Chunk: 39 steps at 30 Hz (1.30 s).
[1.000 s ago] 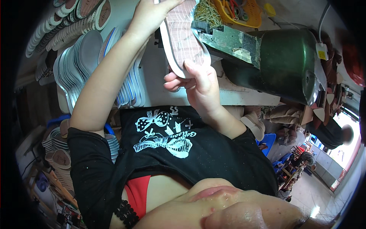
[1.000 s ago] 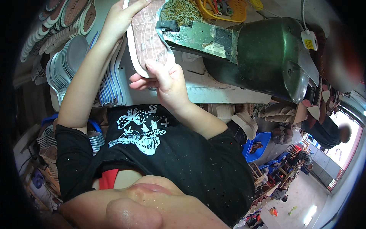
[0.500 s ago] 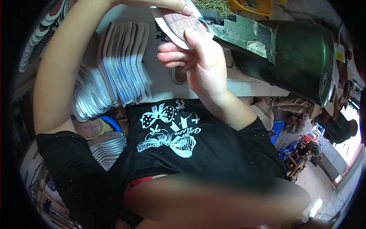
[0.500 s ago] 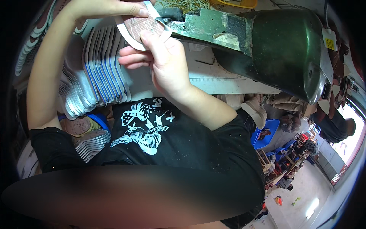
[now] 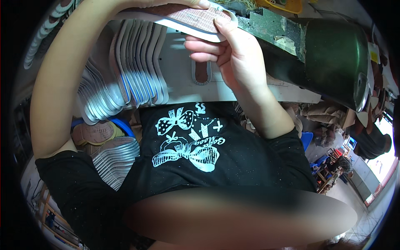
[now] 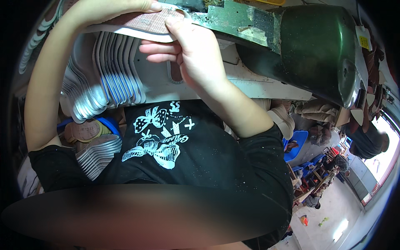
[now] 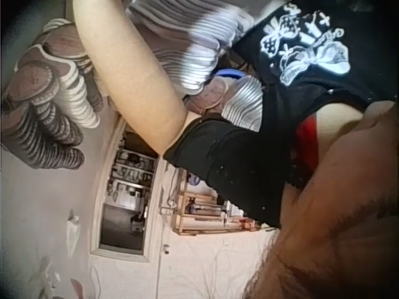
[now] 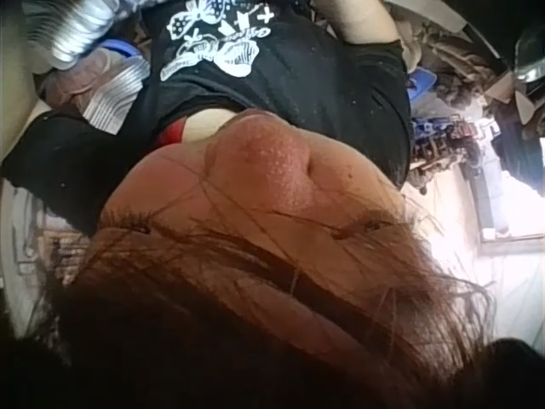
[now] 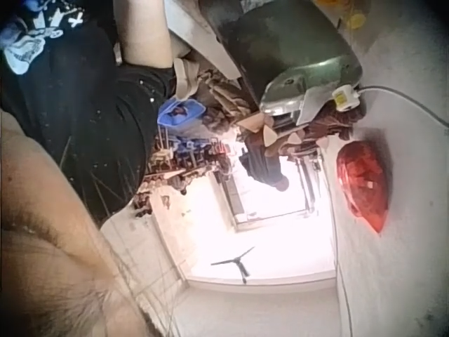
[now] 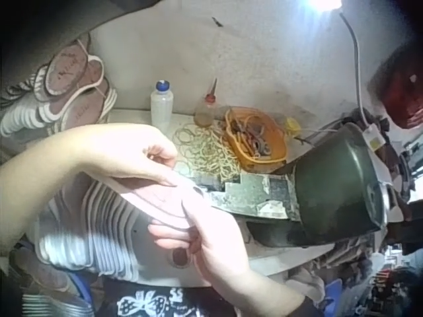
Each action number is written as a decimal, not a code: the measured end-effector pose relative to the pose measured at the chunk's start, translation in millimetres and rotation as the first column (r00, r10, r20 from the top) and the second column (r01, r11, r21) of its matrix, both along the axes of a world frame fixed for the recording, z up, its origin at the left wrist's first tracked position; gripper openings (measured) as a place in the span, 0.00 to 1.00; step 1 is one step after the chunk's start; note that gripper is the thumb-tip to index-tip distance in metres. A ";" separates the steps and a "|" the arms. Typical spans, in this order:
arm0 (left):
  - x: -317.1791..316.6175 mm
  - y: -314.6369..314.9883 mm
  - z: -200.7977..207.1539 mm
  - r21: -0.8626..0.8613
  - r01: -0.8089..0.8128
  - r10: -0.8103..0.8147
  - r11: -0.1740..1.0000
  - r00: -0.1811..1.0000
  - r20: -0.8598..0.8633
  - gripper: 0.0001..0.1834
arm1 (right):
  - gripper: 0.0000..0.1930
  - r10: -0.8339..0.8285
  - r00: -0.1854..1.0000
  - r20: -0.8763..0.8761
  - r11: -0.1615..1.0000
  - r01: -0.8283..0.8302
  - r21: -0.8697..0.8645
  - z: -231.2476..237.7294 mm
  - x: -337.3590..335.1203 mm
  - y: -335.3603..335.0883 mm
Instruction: The recorder is sorting and organizing shoe insoles into stacks.
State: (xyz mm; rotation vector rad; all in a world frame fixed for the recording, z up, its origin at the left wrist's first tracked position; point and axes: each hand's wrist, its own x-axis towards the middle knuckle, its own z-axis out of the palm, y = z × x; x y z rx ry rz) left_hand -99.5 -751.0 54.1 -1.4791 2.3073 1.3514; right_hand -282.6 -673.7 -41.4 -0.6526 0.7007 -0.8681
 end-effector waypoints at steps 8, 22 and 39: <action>14.4 9.8 -28.8 -0.140 -0.104 0.096 0.985 0.993 -0.061 0.18 | 0.19 -0.032 0.997 0.066 0.999 0.030 0.033 -0.6 10.6 -0.3; -3.7 47.9 -33.1 -0.003 -0.358 0.358 0.934 0.934 0.005 0.20 | 0.13 0.004 0.998 -0.055 0.996 -0.009 -0.086 -2.4 -5.5 -0.7; -15.2 64.2 -43.0 0.313 -0.615 0.679 0.724 0.714 -0.170 0.20 | 0.17 0.011 0.995 -0.100 0.947 -0.043 -0.318 -23.4 -15.1 7.6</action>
